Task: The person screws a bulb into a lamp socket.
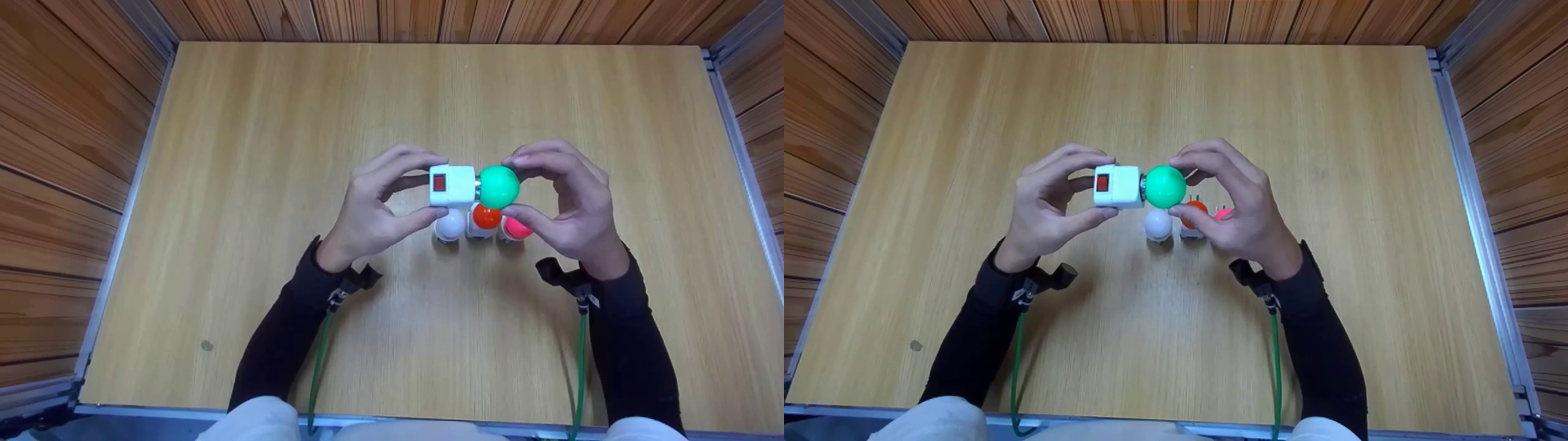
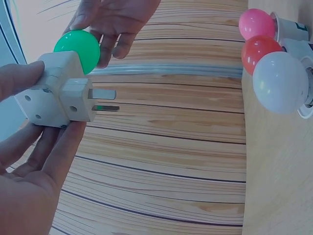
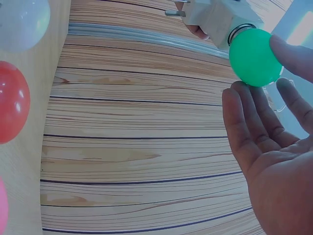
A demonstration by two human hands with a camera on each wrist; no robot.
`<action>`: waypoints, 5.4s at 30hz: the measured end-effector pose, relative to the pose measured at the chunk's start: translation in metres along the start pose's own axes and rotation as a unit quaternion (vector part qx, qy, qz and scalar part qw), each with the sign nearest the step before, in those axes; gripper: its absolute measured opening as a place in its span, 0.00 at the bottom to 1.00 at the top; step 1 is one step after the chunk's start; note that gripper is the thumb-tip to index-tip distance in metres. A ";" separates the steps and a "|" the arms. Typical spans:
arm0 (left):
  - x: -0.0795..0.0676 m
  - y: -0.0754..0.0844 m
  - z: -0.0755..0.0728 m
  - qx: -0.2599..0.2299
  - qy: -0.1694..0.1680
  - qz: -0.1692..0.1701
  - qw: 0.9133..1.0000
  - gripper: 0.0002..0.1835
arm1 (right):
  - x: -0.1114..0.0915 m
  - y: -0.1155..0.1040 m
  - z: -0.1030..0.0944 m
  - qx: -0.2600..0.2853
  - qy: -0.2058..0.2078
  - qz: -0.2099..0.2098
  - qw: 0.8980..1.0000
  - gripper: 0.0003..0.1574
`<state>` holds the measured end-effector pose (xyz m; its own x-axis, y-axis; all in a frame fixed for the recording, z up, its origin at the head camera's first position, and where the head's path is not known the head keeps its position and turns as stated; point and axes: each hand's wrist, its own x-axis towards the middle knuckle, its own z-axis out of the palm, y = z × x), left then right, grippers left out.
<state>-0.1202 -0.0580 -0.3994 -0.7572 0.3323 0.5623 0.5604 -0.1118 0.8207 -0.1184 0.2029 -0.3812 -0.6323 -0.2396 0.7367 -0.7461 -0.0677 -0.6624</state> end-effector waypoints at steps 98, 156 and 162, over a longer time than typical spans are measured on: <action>0.001 0.000 0.001 0.013 0.013 -0.013 1.000 0.27 | -0.003 0.006 -0.004 -0.060 -0.015 0.001 0.998 0.32; 0.000 -0.004 0.000 0.031 0.010 0.007 0.999 0.26 | -0.005 0.010 -0.011 -0.090 -0.057 0.042 0.993 0.32; 0.000 -0.003 0.000 0.031 0.008 0.004 0.999 0.26 | -0.003 0.010 -0.006 -0.058 -0.030 0.011 0.998 0.37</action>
<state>-0.1218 -0.0571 -0.4013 -0.7582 0.3164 0.5701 0.5851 -0.0558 0.8091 -0.1248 0.2089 -0.3894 -0.6379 -0.2978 0.7103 -0.7532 0.0490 -0.6559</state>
